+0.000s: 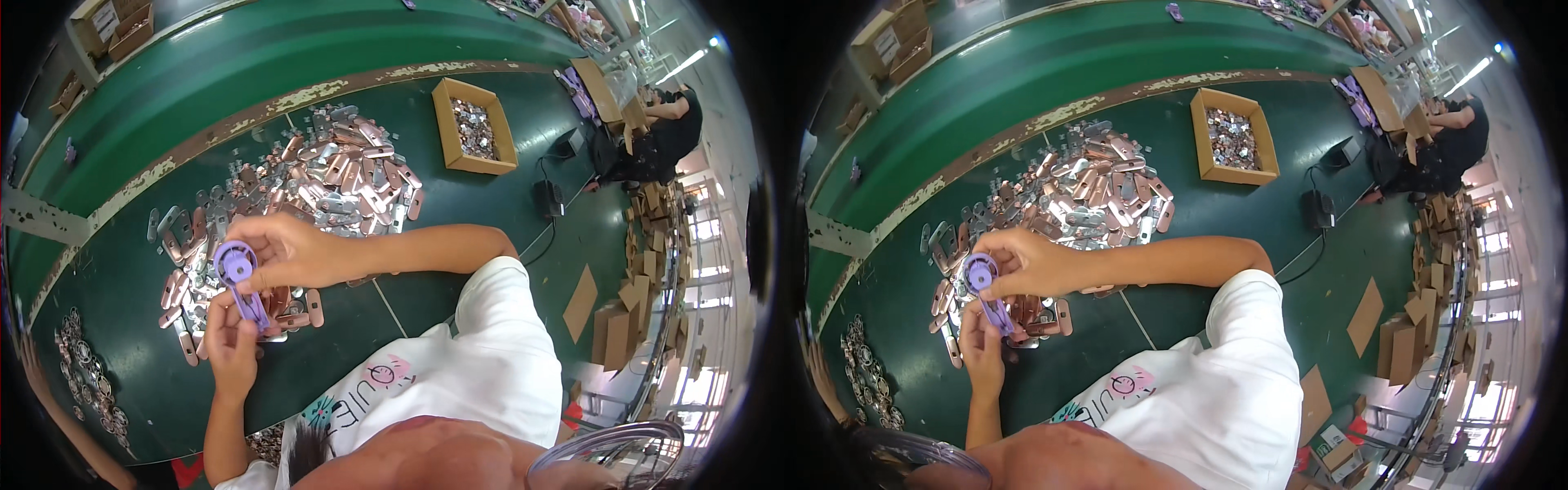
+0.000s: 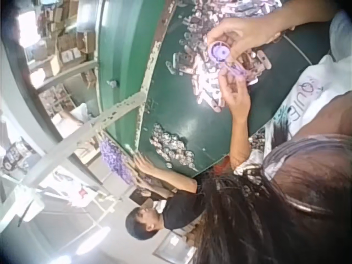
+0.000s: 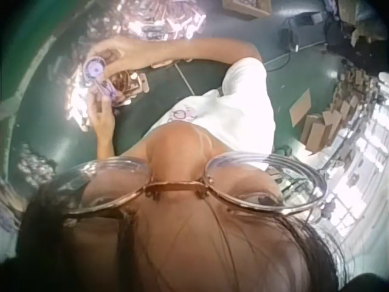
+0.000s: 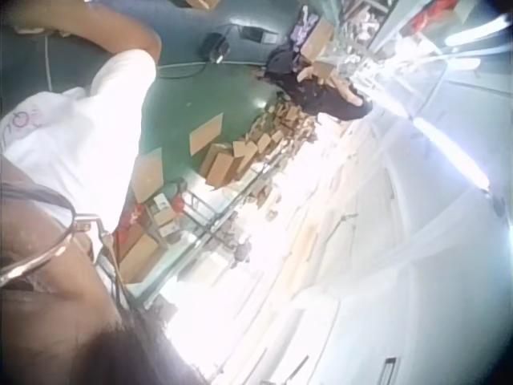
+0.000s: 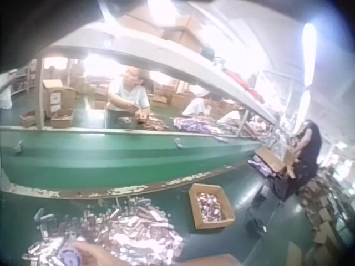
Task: Assembling small metal components by hand and using a small manual press tool at a factory workbench.
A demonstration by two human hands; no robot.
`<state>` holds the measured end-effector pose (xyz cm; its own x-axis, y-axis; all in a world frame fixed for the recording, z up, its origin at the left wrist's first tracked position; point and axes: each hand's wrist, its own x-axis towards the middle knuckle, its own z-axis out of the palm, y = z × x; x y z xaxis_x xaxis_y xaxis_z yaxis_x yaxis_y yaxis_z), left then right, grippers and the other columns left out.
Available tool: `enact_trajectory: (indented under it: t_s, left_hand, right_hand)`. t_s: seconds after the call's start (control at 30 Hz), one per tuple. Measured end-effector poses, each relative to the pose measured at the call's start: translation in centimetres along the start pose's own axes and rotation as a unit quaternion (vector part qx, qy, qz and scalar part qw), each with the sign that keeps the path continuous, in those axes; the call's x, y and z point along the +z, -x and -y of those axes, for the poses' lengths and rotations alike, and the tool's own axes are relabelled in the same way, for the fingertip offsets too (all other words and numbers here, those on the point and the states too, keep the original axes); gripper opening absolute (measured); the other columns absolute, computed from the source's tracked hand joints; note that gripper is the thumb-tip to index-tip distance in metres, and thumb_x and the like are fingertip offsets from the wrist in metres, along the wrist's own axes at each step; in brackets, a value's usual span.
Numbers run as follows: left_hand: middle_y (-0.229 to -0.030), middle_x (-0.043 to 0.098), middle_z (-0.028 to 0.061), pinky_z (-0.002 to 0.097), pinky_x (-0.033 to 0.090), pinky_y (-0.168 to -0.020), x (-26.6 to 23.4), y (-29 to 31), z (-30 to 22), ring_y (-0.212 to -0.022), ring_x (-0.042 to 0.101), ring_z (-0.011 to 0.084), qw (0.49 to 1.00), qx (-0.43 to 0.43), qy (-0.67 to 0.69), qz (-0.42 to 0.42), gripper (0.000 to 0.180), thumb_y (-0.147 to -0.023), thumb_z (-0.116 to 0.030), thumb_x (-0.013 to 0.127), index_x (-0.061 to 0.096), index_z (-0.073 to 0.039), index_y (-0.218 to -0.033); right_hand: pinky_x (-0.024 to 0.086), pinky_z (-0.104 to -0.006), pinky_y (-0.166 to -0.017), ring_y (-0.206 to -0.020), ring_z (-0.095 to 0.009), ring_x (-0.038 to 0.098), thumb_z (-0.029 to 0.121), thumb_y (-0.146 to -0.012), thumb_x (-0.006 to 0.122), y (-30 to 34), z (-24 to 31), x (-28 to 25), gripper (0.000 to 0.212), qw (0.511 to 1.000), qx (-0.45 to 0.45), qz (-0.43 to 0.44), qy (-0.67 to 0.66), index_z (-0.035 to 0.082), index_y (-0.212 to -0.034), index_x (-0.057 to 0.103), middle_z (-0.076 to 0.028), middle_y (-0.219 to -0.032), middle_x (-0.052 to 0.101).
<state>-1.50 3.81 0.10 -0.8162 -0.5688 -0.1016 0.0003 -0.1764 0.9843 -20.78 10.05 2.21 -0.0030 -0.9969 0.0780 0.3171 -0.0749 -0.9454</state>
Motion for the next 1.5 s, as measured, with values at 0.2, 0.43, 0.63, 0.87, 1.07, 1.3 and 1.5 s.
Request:
enact_trajectory:
  t_s: [0.2, 0.43, 0.63, 0.87, 1.07, 1.3, 1.5]
  left_hand:
    - [-0.083, 0.064, 0.0066, 0.0165, 0.042, -0.048, -1.5, 0.7, 0.6, -0.069, 0.063, 0.0109, 0.985, 0.025, -0.168, 0.029, 0.027, -0.086, -0.018, 0.064, 0.057, 0.003, -0.102]
    - [-0.077, 0.064, 0.0079, 0.0214, 0.049, -0.058, -0.5, 0.3, 0.2, -0.064, 0.062, 0.0135, 0.998, -0.017, -0.056, 0.035, 0.040, -0.085, -0.021, 0.066, 0.056, 0.007, -0.111]
    - [-0.081, 0.065, 0.0115, 0.0280, 0.054, -0.066, -0.9, 0.3, 0.8, -0.072, 0.065, 0.0177, 0.990, 0.050, -0.115, 0.069, 0.033, -0.078, 0.000, 0.068, 0.057, 0.011, -0.107]
    - [-0.061, 0.062, 0.0078, 0.0208, 0.044, -0.046, -0.2, 0.7, 0.4, -0.051, 0.060, 0.0140, 0.995, 0.020, -0.095, 0.034, 0.047, -0.083, -0.039, 0.068, 0.058, 0.006, -0.093]
    - [-0.065, 0.063, 0.0089, 0.0230, 0.050, -0.050, -1.5, 0.2, -0.1, -0.054, 0.062, 0.0152, 0.996, -0.004, -0.064, 0.064, 0.026, -0.085, -0.017, 0.065, 0.059, 0.008, -0.084]
    - [-0.067, 0.062, 0.0086, 0.0187, 0.041, -0.041, -2.0, -0.4, -0.5, -0.046, 0.056, 0.0113, 0.996, -0.084, 0.007, 0.028, 0.027, -0.090, -0.017, 0.061, 0.053, 0.004, -0.106]
    - [-0.076, 0.062, 0.0073, 0.0149, 0.040, -0.044, -0.8, -1.2, -1.3, -0.054, 0.057, 0.0078, 0.998, 0.001, -0.014, -0.060, 0.047, -0.090, -0.009, 0.057, 0.038, 0.000, -0.132]
  right_hand:
    - [0.050, -0.0261, -0.078, -0.092, -0.010, 0.059, 0.002, -0.082, 0.068, -0.2, 0.9, 0.0, 0.030, 1.000, -0.004, -0.002, -0.023, 0.000, -0.106, 0.049, -0.005, -0.099, 0.059]
    - [0.051, -0.0251, -0.073, -0.086, -0.011, 0.060, 0.003, -0.081, 0.070, 0.2, 0.7, -0.1, 0.031, 0.995, 0.079, 0.009, -0.059, 0.002, -0.103, 0.048, -0.005, -0.095, 0.060]
    - [0.050, -0.0249, -0.074, -0.088, -0.010, 0.059, 0.003, -0.080, 0.071, 0.4, 0.1, 0.1, 0.031, 0.998, 0.028, 0.013, -0.061, 0.002, -0.102, 0.049, -0.005, -0.095, 0.060]
    - [0.050, -0.0250, -0.077, -0.087, -0.010, 0.059, 0.003, -0.080, 0.071, 0.5, -0.8, 0.2, 0.028, 0.993, 0.058, 0.008, -0.106, 0.002, -0.100, 0.051, -0.004, -0.093, 0.059]
    - [0.051, -0.0250, -0.073, -0.086, -0.011, 0.060, 0.006, -0.081, 0.071, 0.2, -0.8, -0.4, 0.032, 0.995, 0.059, -0.007, -0.086, 0.002, -0.106, 0.051, -0.005, -0.095, 0.061]
    - [0.050, -0.0329, -0.073, -0.088, -0.021, 0.064, 0.018, -0.078, 0.072, -0.3, 2.6, -0.5, 0.045, 0.934, -0.077, -0.027, 0.348, 0.007, -0.116, 0.050, -0.013, -0.096, 0.063]
    - [0.045, -0.0349, -0.082, -0.099, -0.025, 0.057, 0.037, -0.069, 0.078, -12.3, 2.7, -13.3, 0.048, 0.804, -0.040, -0.178, 0.566, 0.008, -0.106, 0.066, -0.015, -0.109, 0.061]
